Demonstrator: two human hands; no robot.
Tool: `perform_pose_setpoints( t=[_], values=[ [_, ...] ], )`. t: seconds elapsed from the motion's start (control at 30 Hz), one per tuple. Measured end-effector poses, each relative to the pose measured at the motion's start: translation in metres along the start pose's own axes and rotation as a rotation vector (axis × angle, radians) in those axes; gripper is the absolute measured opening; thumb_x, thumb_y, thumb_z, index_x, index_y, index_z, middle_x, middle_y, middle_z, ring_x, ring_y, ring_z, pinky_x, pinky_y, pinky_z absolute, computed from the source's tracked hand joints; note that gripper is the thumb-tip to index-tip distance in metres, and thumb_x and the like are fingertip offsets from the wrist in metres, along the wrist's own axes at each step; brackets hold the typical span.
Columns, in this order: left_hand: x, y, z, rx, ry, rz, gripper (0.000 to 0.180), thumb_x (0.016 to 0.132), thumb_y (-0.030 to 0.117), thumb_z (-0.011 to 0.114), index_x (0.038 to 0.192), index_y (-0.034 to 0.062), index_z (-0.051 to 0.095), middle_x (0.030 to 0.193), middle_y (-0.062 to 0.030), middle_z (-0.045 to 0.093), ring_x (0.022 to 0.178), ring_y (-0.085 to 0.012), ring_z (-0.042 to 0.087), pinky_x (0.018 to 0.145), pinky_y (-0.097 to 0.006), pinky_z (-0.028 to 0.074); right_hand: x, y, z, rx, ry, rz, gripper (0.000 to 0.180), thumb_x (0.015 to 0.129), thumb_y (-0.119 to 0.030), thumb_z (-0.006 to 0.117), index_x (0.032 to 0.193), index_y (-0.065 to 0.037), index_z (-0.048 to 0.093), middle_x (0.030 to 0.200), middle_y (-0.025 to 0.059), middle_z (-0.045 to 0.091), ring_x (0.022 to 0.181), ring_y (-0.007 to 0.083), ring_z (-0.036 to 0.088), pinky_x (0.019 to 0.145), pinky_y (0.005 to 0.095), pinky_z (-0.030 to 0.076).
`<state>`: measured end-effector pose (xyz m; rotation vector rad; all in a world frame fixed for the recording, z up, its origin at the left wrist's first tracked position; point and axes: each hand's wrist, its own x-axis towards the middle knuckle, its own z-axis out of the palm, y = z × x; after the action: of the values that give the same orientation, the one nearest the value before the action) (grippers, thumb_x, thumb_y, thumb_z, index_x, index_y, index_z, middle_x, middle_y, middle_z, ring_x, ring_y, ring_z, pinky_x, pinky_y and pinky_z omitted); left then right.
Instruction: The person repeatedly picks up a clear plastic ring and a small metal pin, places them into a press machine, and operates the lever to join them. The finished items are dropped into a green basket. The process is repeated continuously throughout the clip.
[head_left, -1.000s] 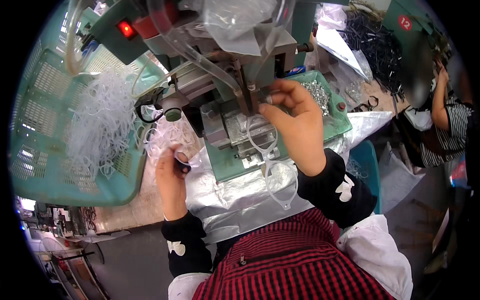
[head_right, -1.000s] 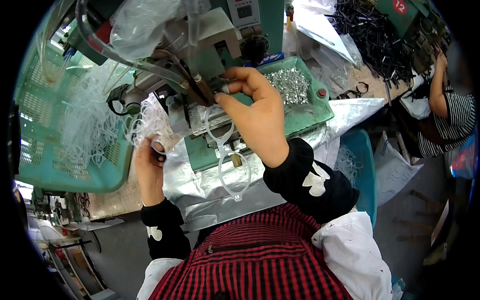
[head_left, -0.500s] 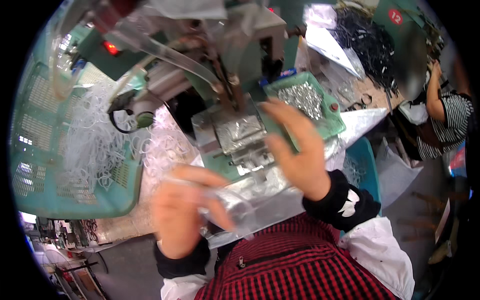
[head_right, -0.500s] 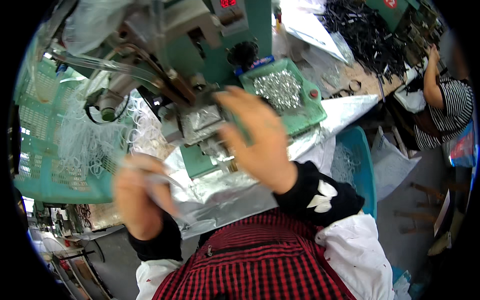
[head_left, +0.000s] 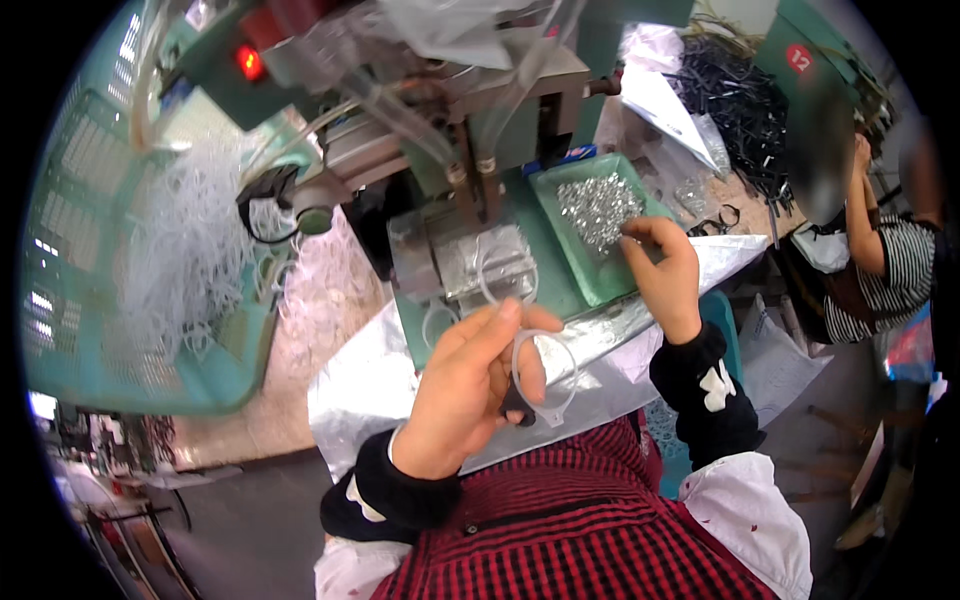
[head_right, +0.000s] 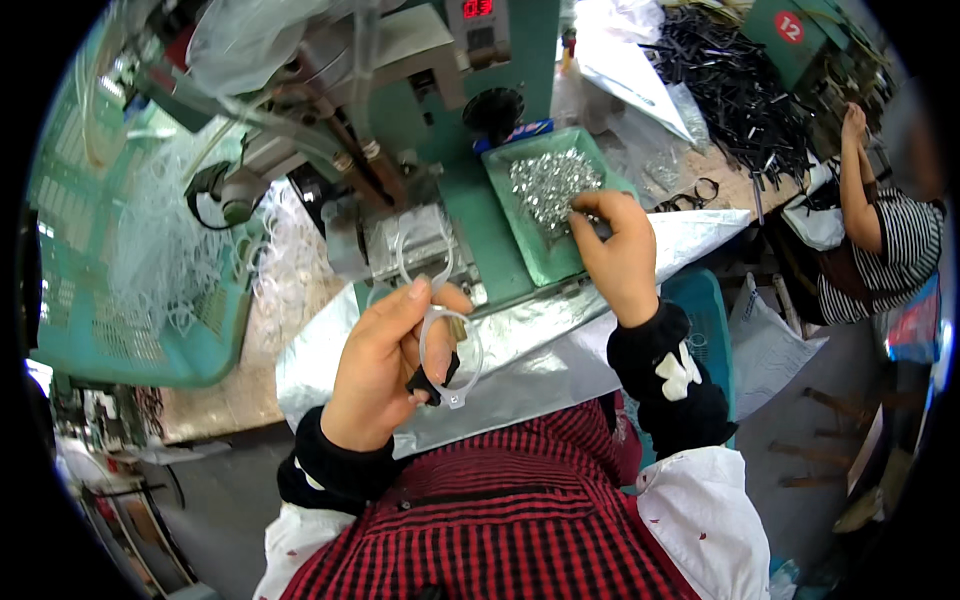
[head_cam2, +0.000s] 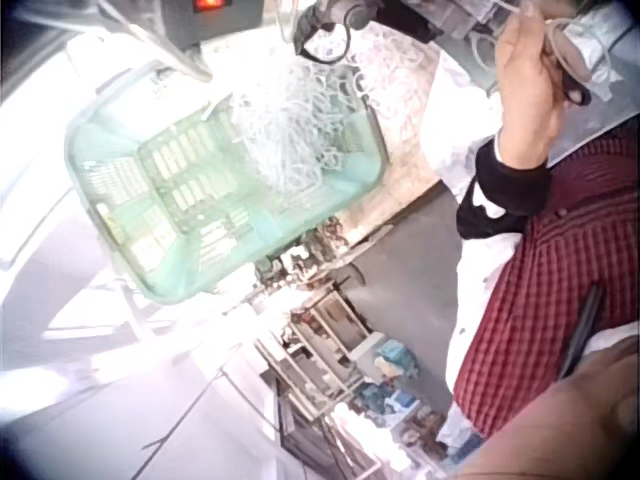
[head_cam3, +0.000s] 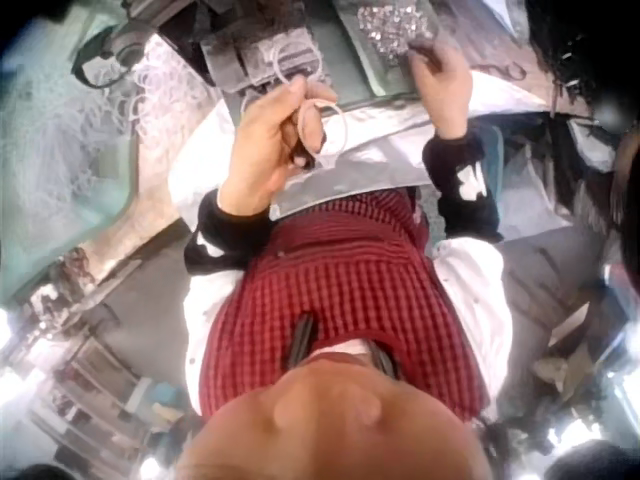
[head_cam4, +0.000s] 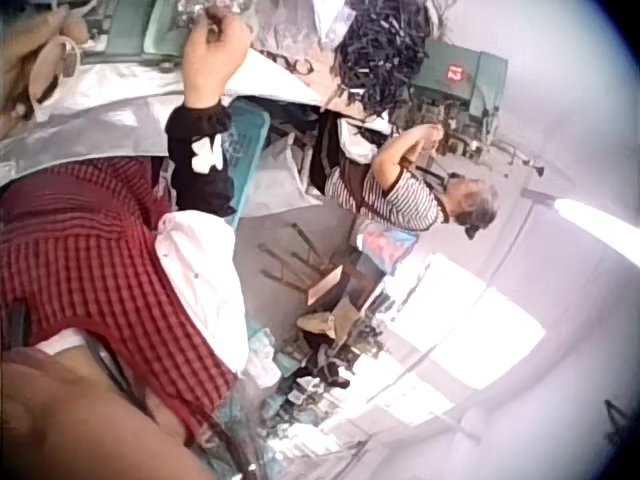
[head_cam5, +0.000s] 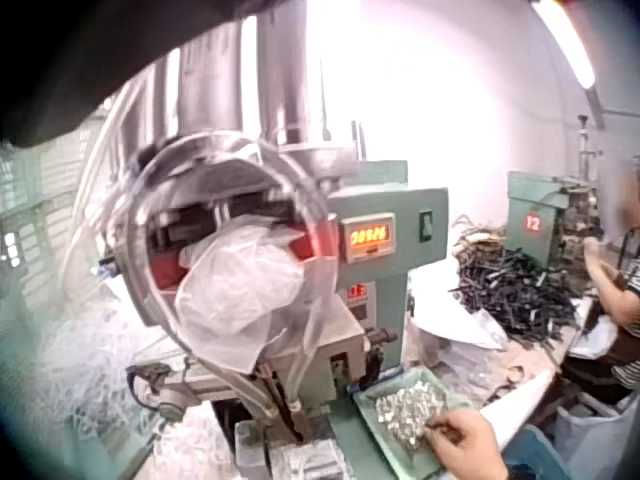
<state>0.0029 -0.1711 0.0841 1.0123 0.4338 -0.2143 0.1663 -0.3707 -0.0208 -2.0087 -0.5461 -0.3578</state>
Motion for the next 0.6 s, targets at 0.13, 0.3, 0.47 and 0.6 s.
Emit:
perform_pose_setpoints(
  t=[0.13,0.3,0.47,0.6],
  values=[
    [0.002,-0.002,-0.007,-0.03,-0.058,0.033,0.045,0.108,0.037,0.039,0.109,-0.0016,0.062,0.055,-0.0045,0.055,0.044,-0.009,0.043,0.039,-0.022,0.031,-0.007,-0.015,0.013,-0.233,-0.087,-0.082,0.011,0.075,-0.006,0.075,0.085,-0.006,0.072,0.087,0.0092,0.063,0.09,0.0302,0.059,0.08,0.0387,0.046],
    [-0.011,-0.009,-0.032,0.185,-0.115,0.119,0.038,0.108,0.032,0.043,0.115,-0.0019,0.06,0.075,-0.0071,0.066,0.063,-0.011,0.06,0.055,-0.023,0.047,-0.006,-0.014,0.021,-0.392,-0.07,-0.226,0.011,0.075,-0.007,0.073,0.083,-0.004,0.067,0.087,0.0121,0.061,0.089,0.0346,0.059,0.08,0.0436,0.046],
    [-0.023,-0.079,-0.098,1.521,0.709,0.913,0.042,0.091,0.019,0.071,0.124,-0.0039,0.059,0.115,-0.0185,0.068,0.093,-0.032,0.066,0.086,-0.041,0.052,-0.015,-0.016,0.019,-0.45,-0.043,-0.125,0.01,0.082,-0.006,0.07,0.091,-0.003,0.065,0.093,0.0139,0.063,0.09,0.0354,0.06,0.083,0.0411,0.046],
    [-0.066,-0.094,-0.085,1.183,0.189,0.536,0.037,0.083,0.015,0.076,0.116,0.0013,0.067,0.118,-0.0194,0.067,0.1,-0.04,0.064,0.094,-0.047,0.048,-0.009,0.0,0.024,-0.384,0.01,-0.243,0.006,0.081,-0.004,0.069,0.086,-0.003,0.066,0.084,0.0138,0.063,0.084,0.0358,0.06,0.076,0.0431,0.047]
  ],
)
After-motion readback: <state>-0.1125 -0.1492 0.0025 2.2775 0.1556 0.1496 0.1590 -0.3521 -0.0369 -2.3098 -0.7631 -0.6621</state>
